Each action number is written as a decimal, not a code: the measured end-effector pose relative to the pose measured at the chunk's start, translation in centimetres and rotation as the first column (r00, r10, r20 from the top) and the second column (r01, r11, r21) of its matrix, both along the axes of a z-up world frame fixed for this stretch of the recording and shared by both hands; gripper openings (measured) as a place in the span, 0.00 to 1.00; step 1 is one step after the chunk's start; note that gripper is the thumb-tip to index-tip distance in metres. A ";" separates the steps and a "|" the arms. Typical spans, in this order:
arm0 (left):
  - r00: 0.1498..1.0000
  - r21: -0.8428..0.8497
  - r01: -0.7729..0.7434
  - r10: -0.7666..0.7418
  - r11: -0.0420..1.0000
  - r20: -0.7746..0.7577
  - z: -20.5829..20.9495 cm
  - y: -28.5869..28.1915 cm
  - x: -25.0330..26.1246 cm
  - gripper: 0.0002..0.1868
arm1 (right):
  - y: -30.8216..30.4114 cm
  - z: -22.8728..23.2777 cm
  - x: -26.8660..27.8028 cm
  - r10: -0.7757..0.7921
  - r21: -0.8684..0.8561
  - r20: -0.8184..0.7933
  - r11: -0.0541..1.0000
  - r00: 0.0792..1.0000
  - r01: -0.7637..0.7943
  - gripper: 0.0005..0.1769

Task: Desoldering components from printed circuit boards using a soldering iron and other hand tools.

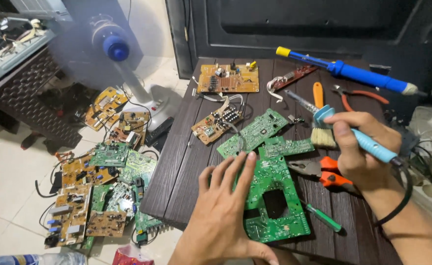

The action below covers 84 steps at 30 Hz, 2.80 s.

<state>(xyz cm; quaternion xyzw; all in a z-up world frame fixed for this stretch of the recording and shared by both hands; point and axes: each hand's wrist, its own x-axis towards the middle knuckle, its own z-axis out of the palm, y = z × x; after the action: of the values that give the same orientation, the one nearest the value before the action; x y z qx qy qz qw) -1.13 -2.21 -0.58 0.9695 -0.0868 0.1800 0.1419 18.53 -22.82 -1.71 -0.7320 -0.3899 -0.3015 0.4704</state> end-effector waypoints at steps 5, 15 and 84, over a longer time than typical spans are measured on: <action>0.984 -0.241 -0.005 0.048 0.971 0.173 -0.1 2.0 -2.2 0.73 | -0.3 -0.4 -0.1 0.007 0.003 -0.020 1.000 1.000 -0.007 0.13; 0.953 -0.126 -0.235 0.254 0.964 0.165 -5.5 3.9 -6.1 0.60 | -1.3 -1.6 0.1 -0.087 -0.126 0.056 0.988 0.995 0.093 0.09; 0.852 -0.467 -0.275 0.438 0.840 0.286 -5.3 5.0 -6.2 0.31 | -1.4 -0.8 -0.3 -0.085 -0.159 0.065 0.983 0.994 0.094 0.12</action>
<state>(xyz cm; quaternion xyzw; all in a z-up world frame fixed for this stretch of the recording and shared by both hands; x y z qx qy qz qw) -7.30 2.75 -5.89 0.8624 0.1127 0.4027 0.2853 18.23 -24.19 -2.48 -0.7755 -0.3931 -0.3106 0.3841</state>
